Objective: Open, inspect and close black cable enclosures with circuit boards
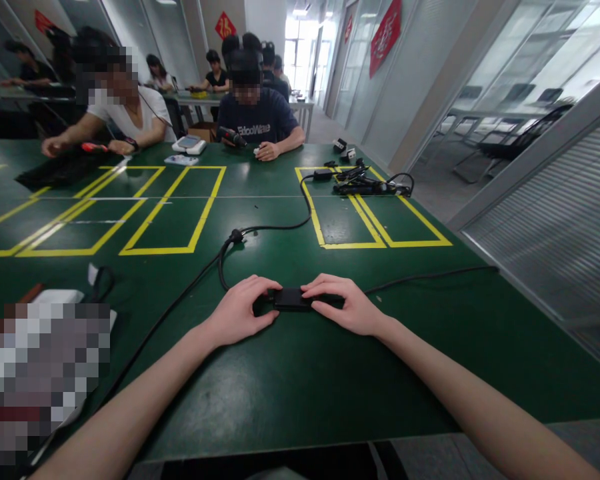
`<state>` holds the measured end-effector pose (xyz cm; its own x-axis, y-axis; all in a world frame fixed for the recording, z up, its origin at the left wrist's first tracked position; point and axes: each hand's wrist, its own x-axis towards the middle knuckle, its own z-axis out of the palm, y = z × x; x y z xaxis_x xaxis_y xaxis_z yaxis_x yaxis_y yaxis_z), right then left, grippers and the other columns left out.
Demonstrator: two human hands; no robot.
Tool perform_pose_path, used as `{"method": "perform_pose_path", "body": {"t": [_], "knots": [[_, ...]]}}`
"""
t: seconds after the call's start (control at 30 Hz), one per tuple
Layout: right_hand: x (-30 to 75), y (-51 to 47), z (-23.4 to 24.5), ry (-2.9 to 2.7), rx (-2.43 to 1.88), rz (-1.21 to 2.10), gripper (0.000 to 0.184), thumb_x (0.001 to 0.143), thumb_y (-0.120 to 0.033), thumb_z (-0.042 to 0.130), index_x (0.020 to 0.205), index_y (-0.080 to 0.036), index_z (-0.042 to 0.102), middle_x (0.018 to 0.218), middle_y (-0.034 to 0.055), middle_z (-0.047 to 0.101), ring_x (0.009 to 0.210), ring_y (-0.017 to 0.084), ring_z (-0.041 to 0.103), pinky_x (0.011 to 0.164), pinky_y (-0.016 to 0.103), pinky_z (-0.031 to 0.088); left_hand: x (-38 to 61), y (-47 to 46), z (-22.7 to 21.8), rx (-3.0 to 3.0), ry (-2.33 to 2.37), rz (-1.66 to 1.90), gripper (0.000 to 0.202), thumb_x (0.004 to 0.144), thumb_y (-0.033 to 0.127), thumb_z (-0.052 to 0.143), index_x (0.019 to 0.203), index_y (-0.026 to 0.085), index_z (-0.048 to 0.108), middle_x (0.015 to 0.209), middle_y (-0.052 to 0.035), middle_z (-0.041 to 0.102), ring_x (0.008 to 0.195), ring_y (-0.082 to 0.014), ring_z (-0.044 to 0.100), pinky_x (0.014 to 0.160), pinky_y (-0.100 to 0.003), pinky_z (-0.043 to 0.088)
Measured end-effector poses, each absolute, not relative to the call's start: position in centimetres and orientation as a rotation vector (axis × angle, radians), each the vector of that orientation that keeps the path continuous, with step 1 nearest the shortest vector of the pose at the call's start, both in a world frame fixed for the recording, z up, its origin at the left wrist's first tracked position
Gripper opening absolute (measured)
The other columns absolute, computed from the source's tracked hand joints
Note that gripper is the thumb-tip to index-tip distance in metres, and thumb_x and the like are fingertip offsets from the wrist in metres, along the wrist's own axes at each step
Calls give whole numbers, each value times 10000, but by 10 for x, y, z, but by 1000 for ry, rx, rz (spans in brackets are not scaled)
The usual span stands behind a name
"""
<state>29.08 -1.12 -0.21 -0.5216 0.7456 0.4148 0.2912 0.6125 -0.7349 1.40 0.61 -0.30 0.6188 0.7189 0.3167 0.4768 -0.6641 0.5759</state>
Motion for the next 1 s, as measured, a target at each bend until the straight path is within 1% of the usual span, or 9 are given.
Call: {"method": "perform_pose_path", "body": {"t": [0.2, 0.33, 0.43, 0.53, 0.67, 0.73, 0.8, 0.9, 1.0], "knots": [[290, -12, -3, -2140, -784, 729, 174, 966, -198, 660, 1108, -212, 758, 1096, 103, 731, 1040, 226, 730, 947, 405, 587, 15, 7, -3, 2456, 914, 720, 237, 873, 169, 679, 1100, 214, 629, 1127, -67, 734, 1031, -238, 682, 931, -394, 558], [288, -12, -11, -2194, -845, 628, 358, 885, -175, 721, 1240, -215, 700, 1210, 118, 690, 1089, 242, 691, 962, 431, 575, 14, 7, 2, 2510, 908, 627, 201, 929, 218, 653, 1122, 205, 598, 1132, -85, 720, 1025, -248, 679, 907, -400, 560], [284, -13, -14, -2266, -932, 510, 449, 857, -176, 721, 1301, -206, 654, 1188, 117, 707, 1047, 254, 676, 917, 437, 575, 14, 5, 6, 2517, 934, 546, 182, 956, 249, 615, 1128, 205, 576, 1139, -87, 705, 1033, -251, 681, 908, -395, 561], [280, -15, -14, -2316, -972, 433, 469, 829, -177, 696, 1294, -203, 644, 1145, 106, 721, 993, 246, 673, 877, 407, 569, 17, 1, 8, 2518, 966, 491, 210, 930, 256, 619, 1128, 210, 567, 1113, -73, 701, 1004, -247, 688, 890, -379, 561], [276, -18, -13, -2406, -999, 328, 443, 753, -189, 696, 1195, -185, 662, 1062, 99, 731, 924, 244, 677, 827, 378, 554, 25, -4, 7, 2572, 990, 411, 348, 848, 232, 680, 1176, 215, 563, 1084, -46, 700, 933, -237, 701, 826, -348, 558], [276, -18, -13, -2460, -996, 286, 389, 765, -191, 697, 1152, -167, 664, 1019, 100, 738, 892, 244, 678, 797, 369, 542, 28, -5, 6, 2620, 996, 349, 371, 847, 211, 687, 1197, 214, 565, 1086, -45, 704, 940, -243, 709, 819, -343, 551], [277, -18, -13, -2498, -971, 282, 335, 816, -184, 683, 1149, -157, 658, 1006, 99, 743, 885, 236, 679, 784, 354, 530, 29, -6, 6, 2659, 994, 302, 355, 871, 199, 675, 1209, 213, 567, 1081, -47, 711, 948, -244, 716, 817, -335, 545], [278, -18, -11, -2528, -926, 306, 284, 904, -198, 652, 1184, -150, 643, 1021, 101, 743, 903, 224, 681, 790, 337, 518, 28, -6, 6, 2705, 972, 271, 259, 940, 227, 627, 1193, 215, 570, 1067, -46, 722, 919, -232, 724, 767, -309, 528], [278, -20, -9, -2546, -920, 313, 247, 963, -255, 630, 1185, -148, 640, 993, 99, 737, 889, 221, 682, 782, 333, 507, 25, -5, 7, 2743, 927, 254, 162, 1002, 289, 570, 1144, 211, 583, 998, -38, 718, 839, -215, 718, 689, -287, 497]]}}
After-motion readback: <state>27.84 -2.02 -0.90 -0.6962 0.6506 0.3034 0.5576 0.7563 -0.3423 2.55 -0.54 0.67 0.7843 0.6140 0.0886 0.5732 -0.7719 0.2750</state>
